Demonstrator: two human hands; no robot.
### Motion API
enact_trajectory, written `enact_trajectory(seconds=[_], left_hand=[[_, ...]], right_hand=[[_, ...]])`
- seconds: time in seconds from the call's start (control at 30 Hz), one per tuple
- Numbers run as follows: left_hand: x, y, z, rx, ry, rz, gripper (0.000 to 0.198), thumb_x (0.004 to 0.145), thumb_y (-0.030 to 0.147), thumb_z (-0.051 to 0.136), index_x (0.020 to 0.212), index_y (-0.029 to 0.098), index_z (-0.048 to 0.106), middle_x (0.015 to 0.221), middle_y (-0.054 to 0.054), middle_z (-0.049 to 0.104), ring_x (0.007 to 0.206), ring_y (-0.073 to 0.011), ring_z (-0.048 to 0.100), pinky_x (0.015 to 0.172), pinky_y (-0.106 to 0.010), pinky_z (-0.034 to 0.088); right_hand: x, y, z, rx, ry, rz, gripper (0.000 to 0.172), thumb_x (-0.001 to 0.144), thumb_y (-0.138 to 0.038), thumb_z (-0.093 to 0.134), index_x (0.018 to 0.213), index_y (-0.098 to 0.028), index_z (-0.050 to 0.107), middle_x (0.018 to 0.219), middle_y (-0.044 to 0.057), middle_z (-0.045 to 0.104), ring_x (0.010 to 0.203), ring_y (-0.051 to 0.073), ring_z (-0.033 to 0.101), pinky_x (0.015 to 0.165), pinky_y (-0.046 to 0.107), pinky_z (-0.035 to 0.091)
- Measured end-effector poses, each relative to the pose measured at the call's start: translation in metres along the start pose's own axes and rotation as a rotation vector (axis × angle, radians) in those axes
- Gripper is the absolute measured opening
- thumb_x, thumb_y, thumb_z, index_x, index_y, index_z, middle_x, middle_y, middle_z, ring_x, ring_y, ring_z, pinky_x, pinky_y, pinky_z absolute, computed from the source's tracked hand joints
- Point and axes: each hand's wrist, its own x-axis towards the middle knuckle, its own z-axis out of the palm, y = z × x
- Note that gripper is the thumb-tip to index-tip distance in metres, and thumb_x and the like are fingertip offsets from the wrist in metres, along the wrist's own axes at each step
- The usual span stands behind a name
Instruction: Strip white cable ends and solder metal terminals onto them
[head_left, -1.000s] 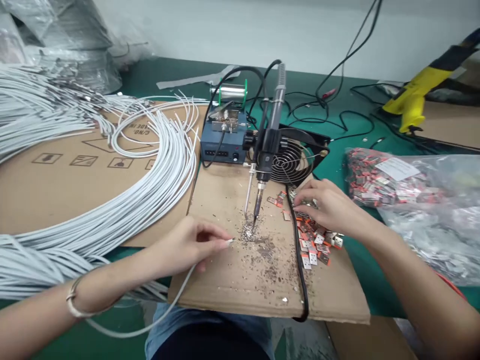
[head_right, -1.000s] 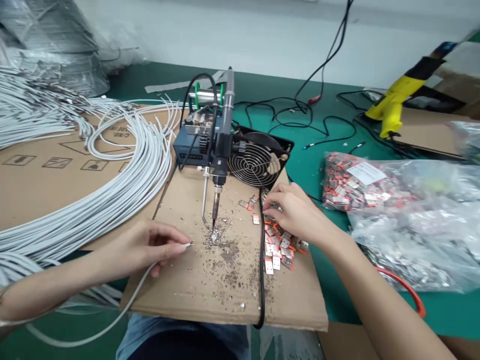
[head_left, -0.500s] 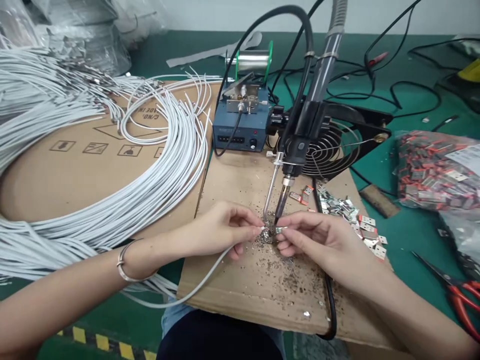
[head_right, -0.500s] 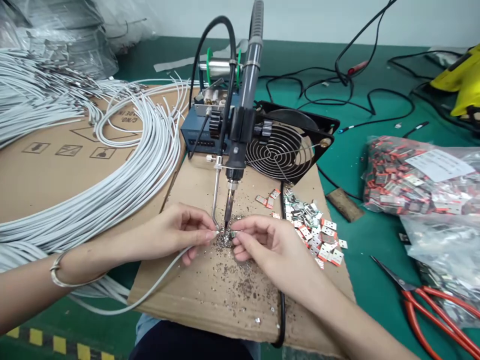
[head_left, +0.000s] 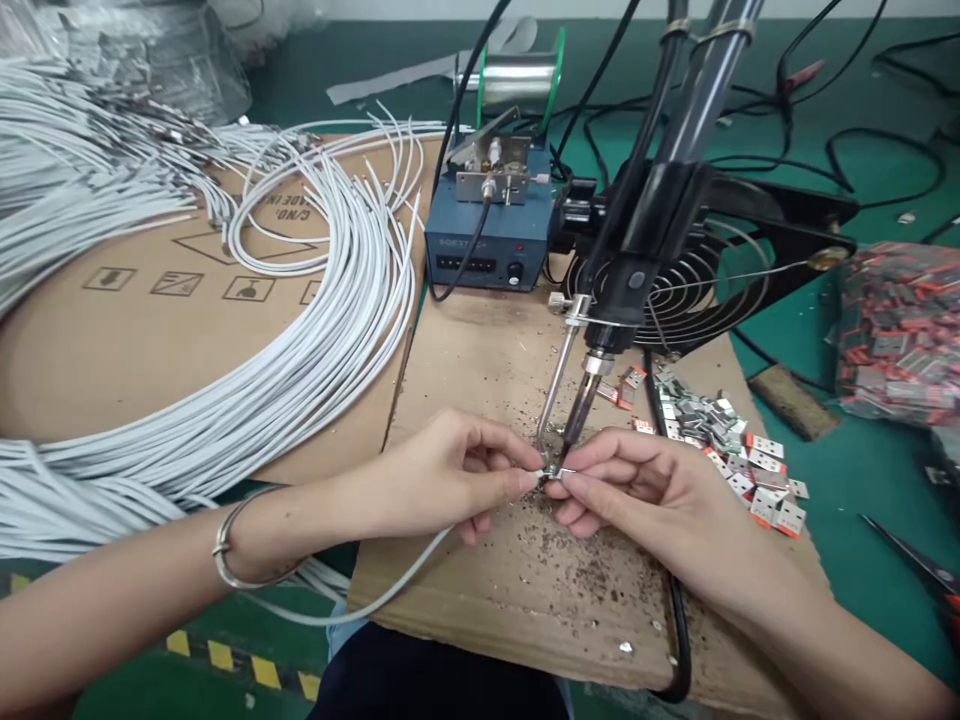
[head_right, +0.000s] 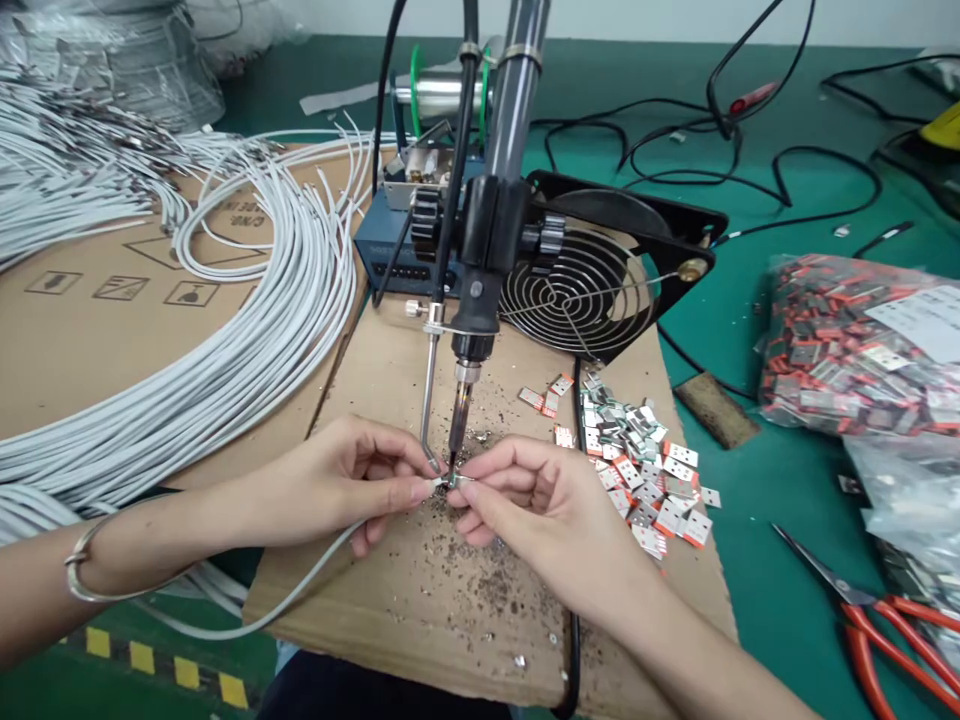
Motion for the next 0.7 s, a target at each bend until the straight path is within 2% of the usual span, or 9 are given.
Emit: enact_trajectory(seconds=[0.23, 0.57, 0.7], left_hand=[[0.0002, 0.0027, -0.0022, -0.018, -0.010, -0.020, 0.011, 0.075, 0.022, 0.063, 0.079, 0.012, 0.064, 0.055, 0.003, 0.058, 0.038, -0.0063, 0.052, 0.037, -0.015, 0.045], [-0.0010, 0.0026, -0.0012, -0.073, -0.001, -0.016, 0.007, 0.076, 0.018, 0.061, 0.078, 0.011, 0.063, 0.054, 0.004, 0.056, 0.038, -0.0052, 0.050, 0.035, -0.014, 0.044], [-0.0023, 0.0043, -0.0022, -0.092, -0.022, -0.010, 0.007, 0.076, 0.018, 0.062, 0.078, 0.011, 0.063, 0.053, 0.005, 0.056, 0.037, -0.0055, 0.051, 0.035, -0.014, 0.044]], right_hand=[[0.0012, -0.0012, 0.0000, -0.018, -0.004, -0.071, 0.009, 0.070, -0.023, 0.075, 0.071, -0.017, 0.069, 0.064, 0.005, 0.073, 0.048, 0.013, 0.067, 0.044, 0.016, 0.057], [0.0012, -0.0045, 0.0003, -0.017, -0.007, -0.074, 0.008, 0.070, -0.024, 0.075, 0.070, -0.018, 0.069, 0.064, 0.004, 0.073, 0.045, 0.011, 0.065, 0.040, 0.014, 0.055], [0.0006, -0.0029, -0.0029, 0.019, -0.034, -0.021, 0.009, 0.072, -0.026, 0.075, 0.072, -0.018, 0.070, 0.063, 0.004, 0.071, 0.042, 0.010, 0.062, 0.038, 0.014, 0.053]])
